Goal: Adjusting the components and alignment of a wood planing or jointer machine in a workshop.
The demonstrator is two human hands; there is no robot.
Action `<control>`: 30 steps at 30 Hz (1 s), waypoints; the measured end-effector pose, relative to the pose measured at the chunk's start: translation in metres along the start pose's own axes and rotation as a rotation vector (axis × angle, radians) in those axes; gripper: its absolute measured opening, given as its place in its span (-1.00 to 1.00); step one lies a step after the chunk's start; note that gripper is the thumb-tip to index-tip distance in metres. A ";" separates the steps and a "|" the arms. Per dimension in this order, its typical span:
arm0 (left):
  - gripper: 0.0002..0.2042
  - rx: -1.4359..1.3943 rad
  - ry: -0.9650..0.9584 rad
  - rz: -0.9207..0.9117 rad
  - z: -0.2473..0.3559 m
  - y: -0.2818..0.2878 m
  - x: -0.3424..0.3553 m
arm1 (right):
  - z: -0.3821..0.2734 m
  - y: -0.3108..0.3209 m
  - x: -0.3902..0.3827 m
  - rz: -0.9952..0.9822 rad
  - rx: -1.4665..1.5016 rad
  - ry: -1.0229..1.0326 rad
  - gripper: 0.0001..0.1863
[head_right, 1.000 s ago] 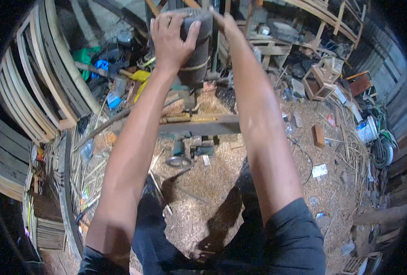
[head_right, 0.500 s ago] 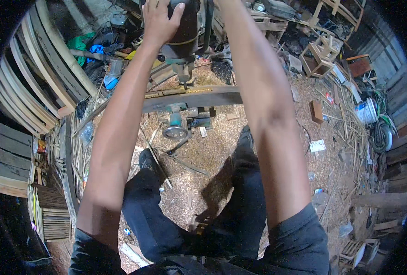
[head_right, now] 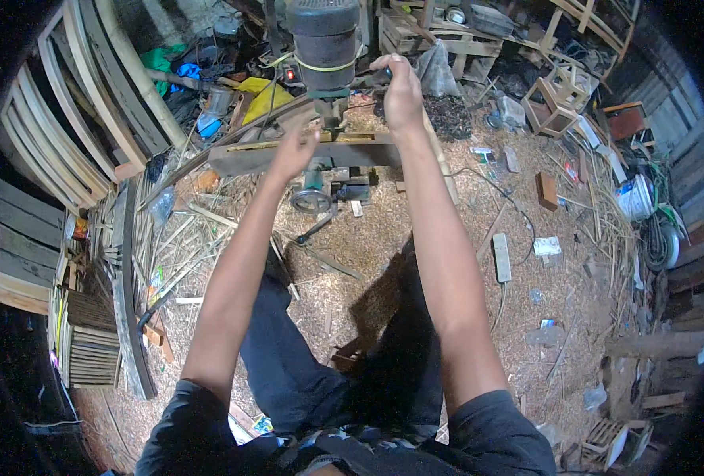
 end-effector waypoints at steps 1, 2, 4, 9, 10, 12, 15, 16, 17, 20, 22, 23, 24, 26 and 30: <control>-0.43 0.071 0.137 -0.042 -0.018 -0.016 -0.018 | -0.003 0.001 0.003 -0.043 -0.059 0.014 -0.56; -0.47 0.106 0.144 -0.126 -0.039 -0.025 -0.035 | -0.006 -0.005 0.006 -0.093 -0.105 0.026 -0.58; -0.50 0.142 0.252 -0.371 -0.058 -0.056 -0.064 | -0.015 0.007 0.013 -0.174 -0.241 -0.095 -0.59; -0.42 1.188 -0.253 -1.183 -0.143 -0.093 -0.096 | -0.063 -0.056 0.037 -0.738 -1.148 -0.518 -0.58; -0.41 0.840 0.053 -0.961 -0.142 -0.105 -0.089 | -0.055 -0.050 0.053 -0.720 -1.170 -0.528 -0.58; -0.41 0.372 0.260 -0.772 -0.111 -0.146 -0.078 | -0.021 -0.002 0.074 -0.799 -1.511 -0.877 -0.68; -0.45 0.731 0.203 -0.856 -0.191 -0.130 -0.094 | -0.019 -0.054 0.066 -0.776 -1.429 -1.096 -0.78; -0.52 0.807 0.125 -0.727 -0.215 -0.116 -0.091 | -0.010 -0.059 0.080 -0.789 -1.362 -1.118 -0.79; -0.52 0.791 0.111 -0.736 -0.215 -0.129 -0.086 | -0.001 -0.044 0.091 -0.774 -1.374 -1.134 -0.79; -0.71 0.838 0.036 -0.597 -0.188 -0.159 -0.088 | 0.004 -0.023 0.071 -0.882 -1.456 -0.928 -0.81; -0.72 0.764 0.173 -0.489 -0.198 -0.135 -0.091 | -0.007 -0.041 0.047 -0.767 -1.356 -0.895 -0.82; -0.72 0.672 0.296 -0.386 -0.201 -0.121 -0.094 | -0.012 -0.047 0.044 -0.645 -1.264 -0.876 -0.83; -0.72 0.682 0.303 -0.378 -0.203 -0.109 -0.099 | -0.001 -0.052 0.051 -0.941 -1.539 -0.648 -0.91; -0.72 0.477 0.195 -0.408 -0.129 -0.135 -0.088 | 0.005 0.000 0.044 -1.014 -1.679 -0.609 -0.90; -0.73 0.499 0.268 -0.415 -0.131 -0.094 -0.097 | -0.004 -0.028 0.002 -0.889 -1.594 -0.597 -0.84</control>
Point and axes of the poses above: each hand's wrist, its own x-axis towards the middle knuckle, its own y-axis out of the back of the hand, z = x × y, the point moved 4 cm from there along x, towards the middle knuckle, and after that the axes turned 4 degrees about -z, right-handed, at the moved point
